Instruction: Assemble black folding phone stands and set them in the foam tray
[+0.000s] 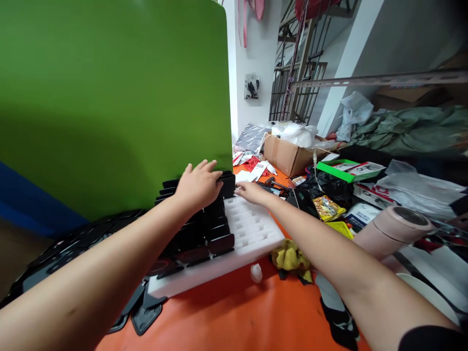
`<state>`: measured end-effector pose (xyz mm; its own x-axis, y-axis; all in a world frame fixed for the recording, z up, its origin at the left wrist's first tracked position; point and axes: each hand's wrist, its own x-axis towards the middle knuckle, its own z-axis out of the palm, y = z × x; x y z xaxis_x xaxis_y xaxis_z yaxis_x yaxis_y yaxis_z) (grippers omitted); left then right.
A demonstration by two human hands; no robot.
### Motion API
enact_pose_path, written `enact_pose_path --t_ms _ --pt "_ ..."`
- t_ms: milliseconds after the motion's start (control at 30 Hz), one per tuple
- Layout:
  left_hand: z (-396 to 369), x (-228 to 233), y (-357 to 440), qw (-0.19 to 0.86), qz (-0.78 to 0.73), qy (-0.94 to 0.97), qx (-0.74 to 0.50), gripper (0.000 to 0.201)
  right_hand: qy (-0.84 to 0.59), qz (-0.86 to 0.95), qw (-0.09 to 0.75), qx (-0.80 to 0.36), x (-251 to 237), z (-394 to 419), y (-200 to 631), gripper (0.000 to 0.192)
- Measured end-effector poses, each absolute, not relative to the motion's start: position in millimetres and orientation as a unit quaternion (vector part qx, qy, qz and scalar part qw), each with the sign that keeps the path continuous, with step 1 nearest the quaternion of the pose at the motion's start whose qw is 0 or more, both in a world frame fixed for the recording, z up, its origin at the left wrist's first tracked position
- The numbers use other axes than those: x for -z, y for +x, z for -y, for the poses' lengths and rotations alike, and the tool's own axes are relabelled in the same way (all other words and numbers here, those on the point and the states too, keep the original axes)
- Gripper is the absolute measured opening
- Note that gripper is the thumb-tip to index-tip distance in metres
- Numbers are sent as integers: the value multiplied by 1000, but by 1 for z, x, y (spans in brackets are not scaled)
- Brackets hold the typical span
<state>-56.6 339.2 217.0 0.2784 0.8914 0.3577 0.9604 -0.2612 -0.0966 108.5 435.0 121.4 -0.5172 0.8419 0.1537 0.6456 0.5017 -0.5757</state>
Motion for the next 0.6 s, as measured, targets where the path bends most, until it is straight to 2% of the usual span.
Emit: enact_pose_path --t_ms 133,200,233,367,433,500,600 --pt "-232 -230 -95 118 596 -731 311 29 -473 807 285 -209 -127 -365 134 37" --pt "-169 -205 -124 105 644 -659 374 25 -466 775 367 -219 -123 -315 146 33" --pt "-140 -184 -139 95 677 -619 385 23 -453 772 377 -239 -118 -287 150 31" --pt "-66 -80 -181 -10 749 -616 244 25 -402 788 297 -360 -78 -176 149 25" --pt "-62 -41 -186 -8 751 -634 185 30 -410 760 262 -431 -53 -128 136 24" --pt "-75 -19 -184 -1 744 -644 176 36 -423 731 249 -474 -34 -89 121 25" --pt "-101 -7 -178 12 736 -657 164 49 -421 731 242 -480 -24 -47 104 25"
